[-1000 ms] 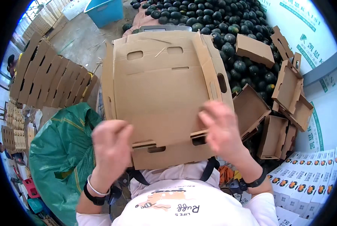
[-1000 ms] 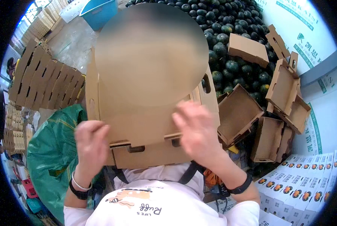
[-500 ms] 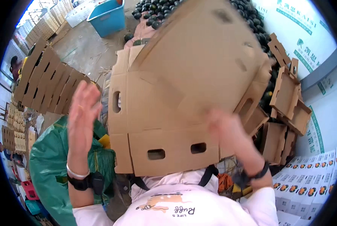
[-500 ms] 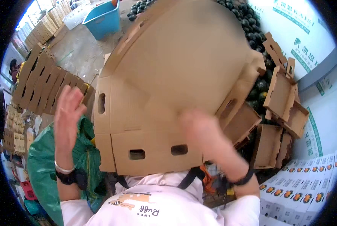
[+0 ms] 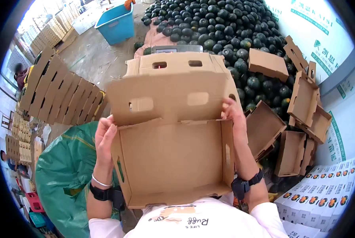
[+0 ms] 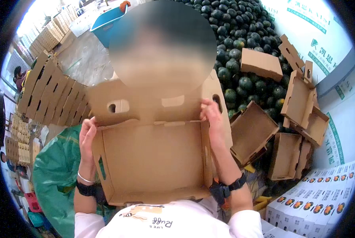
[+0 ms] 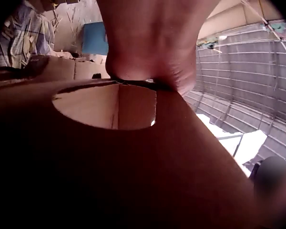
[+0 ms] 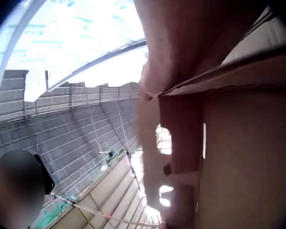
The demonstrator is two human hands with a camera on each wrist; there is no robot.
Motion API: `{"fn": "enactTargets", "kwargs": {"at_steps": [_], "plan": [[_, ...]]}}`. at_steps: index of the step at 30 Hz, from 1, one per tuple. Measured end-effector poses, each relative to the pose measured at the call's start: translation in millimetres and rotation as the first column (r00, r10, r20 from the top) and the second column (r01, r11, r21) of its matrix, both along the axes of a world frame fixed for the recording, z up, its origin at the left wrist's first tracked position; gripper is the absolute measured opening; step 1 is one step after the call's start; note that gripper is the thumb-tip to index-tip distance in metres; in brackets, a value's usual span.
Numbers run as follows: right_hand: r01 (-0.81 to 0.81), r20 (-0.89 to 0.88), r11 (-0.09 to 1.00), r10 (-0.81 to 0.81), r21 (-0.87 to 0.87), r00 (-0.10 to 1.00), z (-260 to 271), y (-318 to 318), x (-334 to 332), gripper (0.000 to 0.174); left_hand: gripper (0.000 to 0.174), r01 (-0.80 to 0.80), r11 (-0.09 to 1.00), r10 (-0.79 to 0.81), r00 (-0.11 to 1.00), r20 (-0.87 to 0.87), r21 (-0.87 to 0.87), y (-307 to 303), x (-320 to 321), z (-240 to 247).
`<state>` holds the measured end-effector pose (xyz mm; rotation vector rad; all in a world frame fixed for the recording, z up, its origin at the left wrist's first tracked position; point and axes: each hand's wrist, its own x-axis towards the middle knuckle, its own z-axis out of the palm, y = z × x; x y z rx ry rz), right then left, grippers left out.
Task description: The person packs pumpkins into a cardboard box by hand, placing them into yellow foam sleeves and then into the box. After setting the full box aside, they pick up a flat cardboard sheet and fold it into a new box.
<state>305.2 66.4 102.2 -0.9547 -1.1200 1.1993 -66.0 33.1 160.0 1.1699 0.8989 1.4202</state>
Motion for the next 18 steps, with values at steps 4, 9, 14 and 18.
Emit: {"fn": "enactTargets", "kwargs": {"at_steps": [4, 9, 14, 18], "plan": [[-0.344, -0.248, 0.937, 0.349, 0.064, 0.904, 15.0, -2.2, 1.8, 0.059, 0.044, 0.229, 0.972, -0.221, 0.967, 0.130, -0.051, 0.6, -6.5, -1.2], [-0.665, 0.658, 0.714, 0.611, -0.218, 0.440, 80.2, 25.2, 24.8, 0.048, 0.056, 0.443, 0.843, -0.531, 0.600, -0.598, -0.305, 29.8, -24.5, 60.7], [-0.570, 0.972, 0.808, -0.225, 0.152, -0.060, 45.0, 16.9, -37.0, 0.020, 0.041, 0.427, 0.901, 0.143, -0.139, -0.980, 0.071, 36.8, 34.0, 30.6], [-0.495, 0.903, 0.794, -0.427, 0.353, -0.042, 60.8, -5.8, -12.4, 0.005, 0.040, 0.371, 0.916, 0.121, 0.100, -0.988, 0.150, 42.4, 43.9, 59.7]]}}
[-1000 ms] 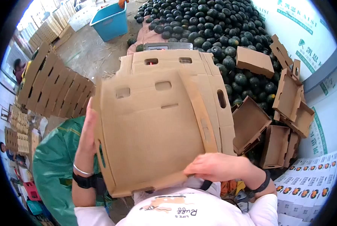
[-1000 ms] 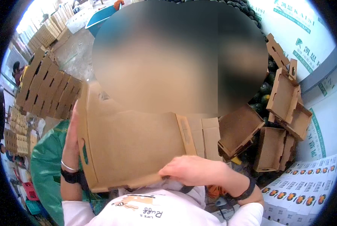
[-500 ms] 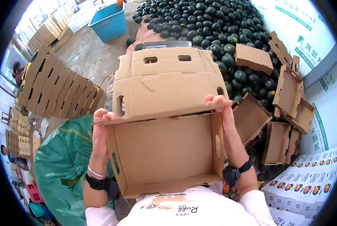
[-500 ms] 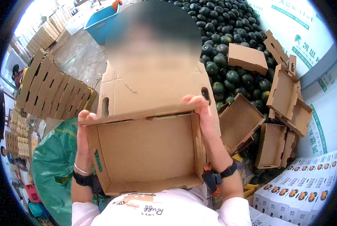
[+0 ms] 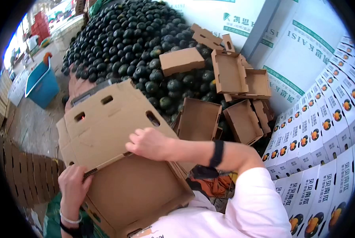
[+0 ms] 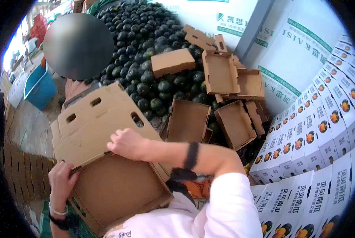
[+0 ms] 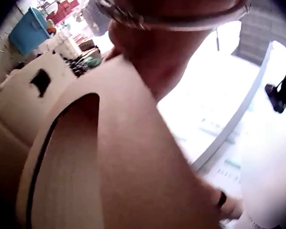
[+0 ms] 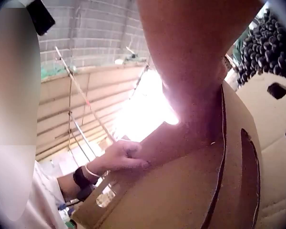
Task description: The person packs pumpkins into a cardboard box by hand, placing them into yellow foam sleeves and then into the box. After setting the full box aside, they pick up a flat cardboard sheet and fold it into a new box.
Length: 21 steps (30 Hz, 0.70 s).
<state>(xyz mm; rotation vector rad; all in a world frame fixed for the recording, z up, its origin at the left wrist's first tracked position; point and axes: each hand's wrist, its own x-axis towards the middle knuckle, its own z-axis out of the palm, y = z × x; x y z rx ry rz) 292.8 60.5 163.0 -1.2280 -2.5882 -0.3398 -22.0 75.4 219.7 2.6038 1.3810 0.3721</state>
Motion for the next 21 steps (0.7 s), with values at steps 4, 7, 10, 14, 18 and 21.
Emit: {"fn": "enactTargets", "kwargs": {"at_steps": [4, 7, 10, 14, 18, 21], "plan": [[0.556, -0.353, 0.820, -0.485, 0.135, 0.800, 31.9, -56.3, 101.1, 0.012, 0.064, -0.107, 0.994, 0.072, 0.723, 0.687, 0.009, 8.1, -65.0, 16.4], [0.775, -0.844, 0.479, -0.521, -0.413, -0.128, 49.0, -108.4, 163.9, 0.044, 0.051, -0.283, 0.950, 0.294, 0.654, 0.697, -0.135, -9.1, -114.4, -34.7], [0.486, -0.853, 0.720, -0.508, -0.496, -0.119, -6.1, -111.7, 173.5, 0.079, 0.064, -0.150, 0.894, 0.383, 0.745, 0.546, -0.423, -31.5, -112.2, -109.2], [0.233, -0.523, 0.602, -0.788, -0.764, 0.324, -90.3, -58.5, 118.3, 0.107, 0.080, -0.043, 0.754, 0.611, 0.414, 0.675, -0.656, -66.4, -41.4, -110.1], [0.351, -0.433, 0.699, -0.682, -0.623, 0.589, -41.7, -40.0, 60.2, 0.087, 0.086, -0.261, 0.898, 0.429, 0.699, 0.572, -0.354, -71.9, -46.9, -93.2], [0.361, -0.203, 0.860, -0.450, -0.361, 0.870, -24.4, -43.3, 16.5, 0.065, 0.091, -0.208, 0.974, 0.226, 0.928, 0.295, -0.094, -72.1, -13.8, -70.5]]}}
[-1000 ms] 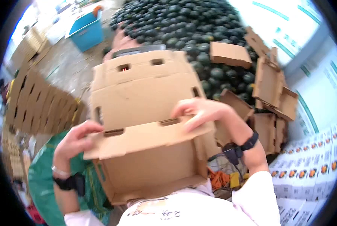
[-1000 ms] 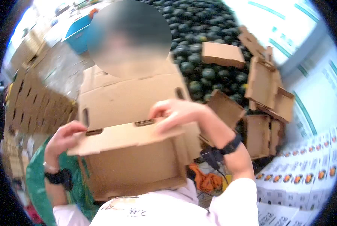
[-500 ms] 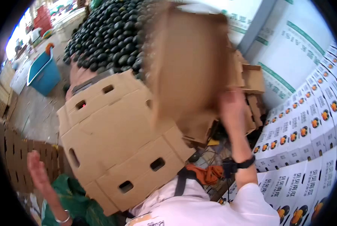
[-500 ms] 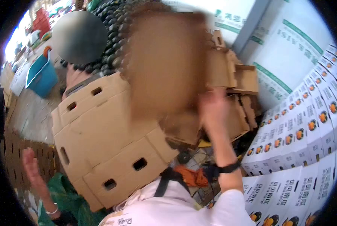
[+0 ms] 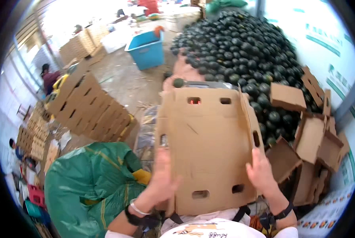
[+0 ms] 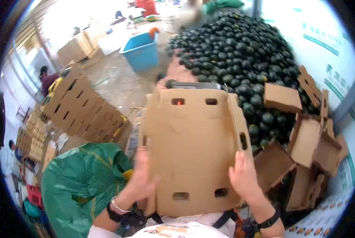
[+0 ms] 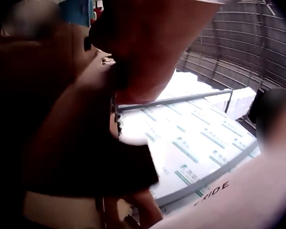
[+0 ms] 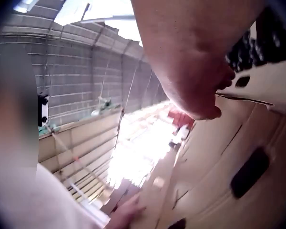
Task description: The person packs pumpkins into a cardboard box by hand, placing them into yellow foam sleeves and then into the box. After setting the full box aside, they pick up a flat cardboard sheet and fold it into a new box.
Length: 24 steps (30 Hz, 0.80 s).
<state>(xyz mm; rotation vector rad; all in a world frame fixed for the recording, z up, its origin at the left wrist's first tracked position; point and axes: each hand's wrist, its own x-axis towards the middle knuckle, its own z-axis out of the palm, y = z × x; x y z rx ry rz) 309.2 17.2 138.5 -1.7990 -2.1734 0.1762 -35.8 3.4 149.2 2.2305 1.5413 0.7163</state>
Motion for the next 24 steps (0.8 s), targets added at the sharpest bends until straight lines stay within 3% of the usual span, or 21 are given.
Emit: {"fn": "enactTargets", "kwargs": {"at_steps": [2, 4, 5, 6, 8, 9, 11, 12, 13, 14, 15, 16, 17, 18, 19, 20, 21, 22, 23, 24], "plan": [[-0.149, 0.212, 0.986, 0.131, 0.072, 0.968, -24.6, 4.4, -15.0, 0.058, 0.088, 0.040, 0.999, -0.041, 0.987, -0.157, -0.009, 5.6, 31.7, 2.1], [-0.281, 0.395, 0.954, 0.219, 0.105, 0.892, -36.9, 14.6, -10.4, 0.051, 0.088, 0.185, 0.983, -0.176, 0.925, -0.336, -0.005, 18.0, 37.3, -11.0], [-0.345, 0.344, 0.938, 0.314, 0.034, 0.885, -24.7, 20.2, -3.9, 0.050, 0.089, 0.256, 0.967, -0.236, 0.876, -0.420, -0.009, 24.7, 37.6, -12.6], [-0.410, 0.289, 0.912, 0.401, -0.032, 0.869, -3.2, 21.3, 3.6, 0.049, 0.077, 0.290, 0.951, -0.209, 0.857, -0.470, 0.106, 29.8, 34.2, -9.7], [-0.503, 0.195, 0.854, 0.520, -0.130, 0.832, 36.8, 16.0, 16.9, 0.042, 0.063, 0.390, 0.920, -0.338, 0.847, -0.411, 0.047, 28.3, 15.5, 8.9], [-0.520, 0.239, 0.833, 0.553, -0.191, 0.798, 52.3, 15.8, 24.7, 0.039, 0.056, 0.440, 0.897, -0.397, 0.834, -0.382, 0.028, 28.4, 7.4, 21.5], [-0.531, 0.298, 0.785, 0.615, -0.319, 0.730, 63.6, 17.5, 41.4, 0.032, 0.042, 0.413, 0.895, -0.443, 0.776, -0.449, -0.170, 23.7, -1.9, 56.3], [-0.495, 0.240, 0.844, 0.535, -0.207, 0.810, 43.6, 26.7, 62.5, 0.026, 0.035, 0.383, 0.879, -0.476, 0.740, -0.475, -0.283, 21.4, -10.3, 67.2], [-0.444, 0.165, 0.889, 0.457, -0.109, 0.874, 26.5, 35.7, 78.5, 0.021, 0.029, 0.395, 0.913, -0.402, 0.830, -0.385, -0.102, 26.4, -22.9, 62.3], [-0.216, -0.273, 0.975, 0.223, 0.057, 0.936, 40.0, 37.7, 68.0, 0.009, 0.023, 0.371, 0.925, -0.338, 0.902, -0.270, 0.083, 36.5, -35.7, 52.0], [0.050, -0.521, 0.998, -0.020, 0.043, 0.853, 50.2, 43.6, 65.0, 0.007, 0.018, 0.315, 0.911, -0.288, 0.948, -0.136, 0.265, 42.4, -42.8, 42.6], [0.141, -0.714, 0.989, -0.122, -0.032, 0.690, 62.5, 45.5, 66.4, 0.006, 0.007, -0.094, 0.962, 0.005, 0.944, 0.329, 0.255, 41.1, -36.8, 69.9], [0.212, -0.856, 0.968, -0.220, -0.132, 0.468, 71.2, 43.5, 67.7, 0.007, 0.011, -0.373, 0.923, 0.353, 0.729, 0.586, -0.092, 38.6, -45.6, 83.6], [0.231, -0.720, 0.971, -0.200, -0.056, 0.665, 64.7, 28.8, 54.0, 0.013, 0.008, -0.324, 0.943, 0.247, 0.841, 0.482, 0.081, 25.7, -45.8, 86.2], [-0.007, -0.489, 0.996, 0.049, 0.088, 0.871, 51.9, 6.3, 44.8, 0.013, 0.006, -0.243, 0.938, 0.148, 0.925, 0.350, 0.246, 8.0, -43.1, 81.9], [-0.434, -0.008, 0.855, 0.455, 0.283, 0.891, 35.5, -7.6, 48.6, 0.016, 0.005, 0.010, 0.957, -0.047, 0.991, 0.121, 0.290, -10.7, -43.0, 74.4], [-0.483, 0.179, 0.873, 0.488, -0.073, 0.855, 24.8, -36.1, 57.7, 0.026, 0.006, 0.266, 0.925, -0.243, 0.963, -0.117, 0.272, -28.7, -45.6, 63.8], [-0.500, -0.005, 0.854, 0.505, -0.145, 0.863, 37.6, -52.1, 50.4, 0.017, 0.005, 0.307, 0.916, -0.293, 0.952, -0.091, 0.258, -45.7, -51.0, 48.4], [-0.268, -0.578, 0.839, -0.065, -0.473, 0.814, 34.5, -56.1, 42.9, 0.023, 0.006, 0.346, 0.906, -0.341, 0.938, -0.063, 0.242, -54.8, -54.3, 41.1], [-0.317, -0.430, 0.946, 0.259, -0.068, 0.865, 33.6, -62.1, 37.0, 0.027, 0.009, 0.275, 0.940, -0.298, 0.950, 0.094, 0.201, -59.0, -46.2, 51.4]]}}
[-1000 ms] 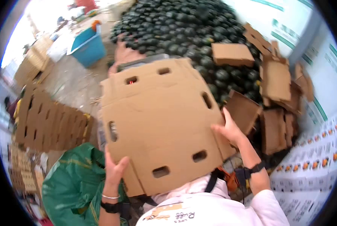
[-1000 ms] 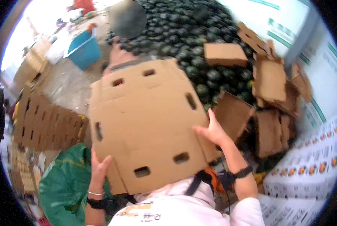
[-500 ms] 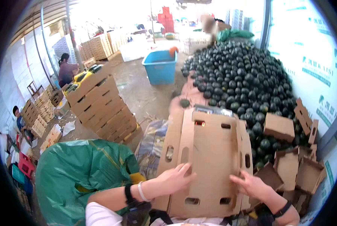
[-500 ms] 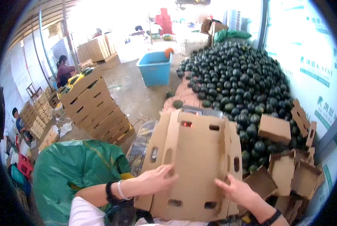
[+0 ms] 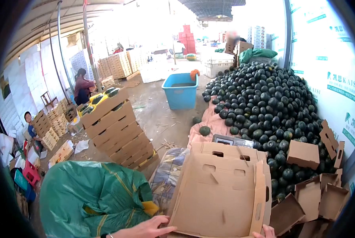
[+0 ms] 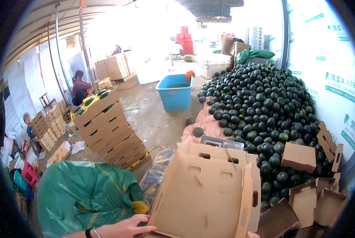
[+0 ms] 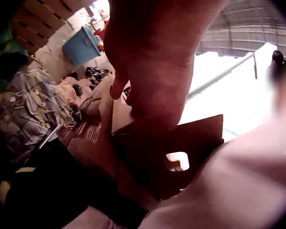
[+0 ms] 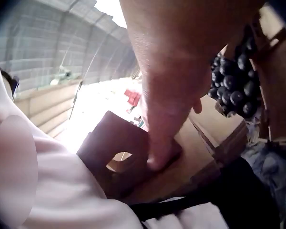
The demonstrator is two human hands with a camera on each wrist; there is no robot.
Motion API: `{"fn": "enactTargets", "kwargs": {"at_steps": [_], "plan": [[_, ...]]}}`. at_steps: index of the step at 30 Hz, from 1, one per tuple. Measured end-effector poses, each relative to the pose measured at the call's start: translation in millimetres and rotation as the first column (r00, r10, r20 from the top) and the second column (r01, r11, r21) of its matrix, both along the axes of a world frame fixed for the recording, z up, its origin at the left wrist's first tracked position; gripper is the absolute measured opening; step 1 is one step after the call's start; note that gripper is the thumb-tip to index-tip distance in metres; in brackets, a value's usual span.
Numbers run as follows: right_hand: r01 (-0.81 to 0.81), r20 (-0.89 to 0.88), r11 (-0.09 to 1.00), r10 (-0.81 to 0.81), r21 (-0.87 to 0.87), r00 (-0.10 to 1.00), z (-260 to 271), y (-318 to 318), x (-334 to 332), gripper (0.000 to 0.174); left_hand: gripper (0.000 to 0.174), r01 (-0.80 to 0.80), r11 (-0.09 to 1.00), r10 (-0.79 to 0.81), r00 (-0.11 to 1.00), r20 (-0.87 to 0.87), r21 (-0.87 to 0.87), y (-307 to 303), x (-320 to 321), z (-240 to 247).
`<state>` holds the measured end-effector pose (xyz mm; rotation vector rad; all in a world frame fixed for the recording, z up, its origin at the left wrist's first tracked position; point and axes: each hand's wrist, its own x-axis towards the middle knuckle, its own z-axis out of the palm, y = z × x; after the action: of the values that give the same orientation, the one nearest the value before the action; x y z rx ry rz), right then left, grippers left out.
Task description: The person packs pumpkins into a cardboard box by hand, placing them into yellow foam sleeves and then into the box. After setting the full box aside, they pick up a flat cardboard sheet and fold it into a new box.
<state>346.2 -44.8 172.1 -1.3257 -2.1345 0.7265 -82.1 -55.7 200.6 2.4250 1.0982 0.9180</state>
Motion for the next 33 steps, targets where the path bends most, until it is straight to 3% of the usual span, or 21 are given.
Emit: {"fn": "enactTargets", "kwargs": {"at_steps": [1, 2, 3, 4, 7, 8, 10, 11, 13, 15, 16, 19, 21, 22, 25, 26, 29, 30, 31, 32, 33], "plan": [[-0.121, 0.136, 0.887, 0.066, 0.445, 0.989, -3.3, -7.7, -1.3, 0.031, 0.014, -0.045, 0.993, 0.059, 0.989, 0.136, -0.106, -10.5, 13.3, 10.7], [0.010, -0.139, 0.959, 0.031, 0.285, 0.990, -32.6, -9.8, 4.1, 0.032, 0.020, -0.078, 0.972, 0.137, 0.956, 0.261, -0.222, -19.3, 22.4, 15.3], [0.101, -0.388, 0.992, -0.062, 0.079, 0.920, -57.7, -13.3, 9.1, 0.034, 0.020, -0.151, 0.977, 0.194, 0.925, 0.326, -0.152, -16.8, 18.9, -19.2], [0.340, -0.423, 0.826, -0.532, -0.449, 0.733, -15.0, -8.7, -21.1, 0.032, 0.021, -0.239, 0.948, 0.302, 0.882, 0.362, -0.210, -10.3, 19.6, -35.4], [0.529, -0.410, 0.846, -0.506, -0.065, 0.759, -92.2, 37.0, -3.0, 0.028, 0.036, -0.366, 0.809, 0.576, 0.655, 0.490, -0.461, 22.3, 38.4, -72.7], [0.542, -0.347, 0.831, -0.475, 0.126, 0.809, -68.0, 38.3, -16.3, 0.031, 0.042, -0.367, 0.751, 0.651, 0.551, 0.522, -0.549, 31.5, 44.7, -73.8], [0.482, -0.202, 0.719, -0.445, 0.501, 0.873, -16.5, 46.8, -45.7, 0.041, 0.047, -0.528, 0.844, 0.530, 0.790, 0.309, -0.096, 32.6, 46.2, -49.1], [0.307, -0.016, 0.792, -0.351, 0.527, 0.936, -1.2, 53.4, -48.2, 0.044, 0.049, -0.511, 0.846, 0.491, 0.858, 0.151, 0.149, 33.4, 48.8, -31.6], [-0.044, 0.353, 0.896, -0.129, 0.442, 0.927, 15.2, 52.1, -49.7, 0.049, 0.049, -0.471, 0.866, 0.436, 0.876, 0.208, 0.167, 37.1, 55.3, -11.4], [-0.200, 0.410, 0.924, 0.052, 0.327, 0.911, -4.6, 65.1, -49.5, 0.046, 0.049, -0.347, 0.924, 0.301, 0.920, 0.252, 0.162, 43.1, 60.5, -0.2], [-0.278, 0.374, 0.931, 0.178, 0.235, 0.910, -16.0, 74.9, -43.4, 0.046, 0.044, -0.196, 0.955, 0.181, 0.979, 0.089, 0.222, 41.5, 73.4, 21.8], [-0.451, 0.259, 0.892, 0.440, -0.020, 0.860, -23.4, 90.0, -36.3, 0.046, 0.044, 0.001, 0.993, -0.045, 0.926, -0.374, -0.116, 34.1, 99.6, -31.6], [-0.519, 0.211, 0.850, 0.526, -0.093, 0.824, -17.9, 91.9, -34.6, 0.047, 0.042, 0.022, 0.991, -0.085, 0.863, -0.498, -0.130, 42.5, 97.9, -48.1], [-0.527, 0.286, 0.848, 0.522, -0.067, 0.804, 5.0, 85.5, -45.9, 0.042, 0.040, 0.034, 0.990, -0.104, 0.822, -0.560, -0.135, 49.3, 95.2, -51.8], [-0.414, 0.593, 0.910, 0.328, 0.009, 0.735, -9.3, 59.6, -54.1, 0.023, 0.022, 0.259, 0.925, -0.360, 0.828, -0.429, -0.277, 67.7, 83.5, -49.3], [-0.451, 0.485, 0.860, 0.509, -0.240, 0.711, 5.4, 59.5, -55.3, 0.030, 0.021, 0.272, 0.881, -0.426, 0.812, -0.398, -0.388, 72.2, 84.8, -41.9], [-0.428, 0.506, 0.762, 0.644, -0.485, 0.573, 5.4, 61.4, -52.2, 0.031, 0.032, 0.247, 0.803, -0.545, 0.671, -0.502, -0.542, 77.9, 90.9, -13.0], [-0.467, 0.411, 0.807, 0.587, -0.361, 0.697, 7.7, 71.2, -32.3, 0.021, 0.031, 0.263, 0.808, -0.439, 0.865, -0.242, -0.527, 74.0, 85.4, 7.7], [-0.393, 0.446, 0.908, 0.414, -0.144, 0.794, 17.3, 76.0, -21.7, 0.016, 0.031, 0.288, 0.864, -0.299, 0.953, 0.038, -0.413, 83.0, 75.0, -5.8], [-0.221, 0.489, 0.970, 0.240, -0.097, 0.839, 29.8, 86.7, -16.4, 0.014, 0.035, 0.149, 0.982, -0.107, 0.944, 0.311, -0.115, 84.7, 67.3, 19.0], [0.020, 0.478, 0.999, -0.030, 0.026, 0.878, 42.5, 94.4, -12.3, 0.014, 0.040, 0.088, 0.988, -0.002, 0.829, 0.560, -0.128, 94.3, 54.5, 27.7]]}}
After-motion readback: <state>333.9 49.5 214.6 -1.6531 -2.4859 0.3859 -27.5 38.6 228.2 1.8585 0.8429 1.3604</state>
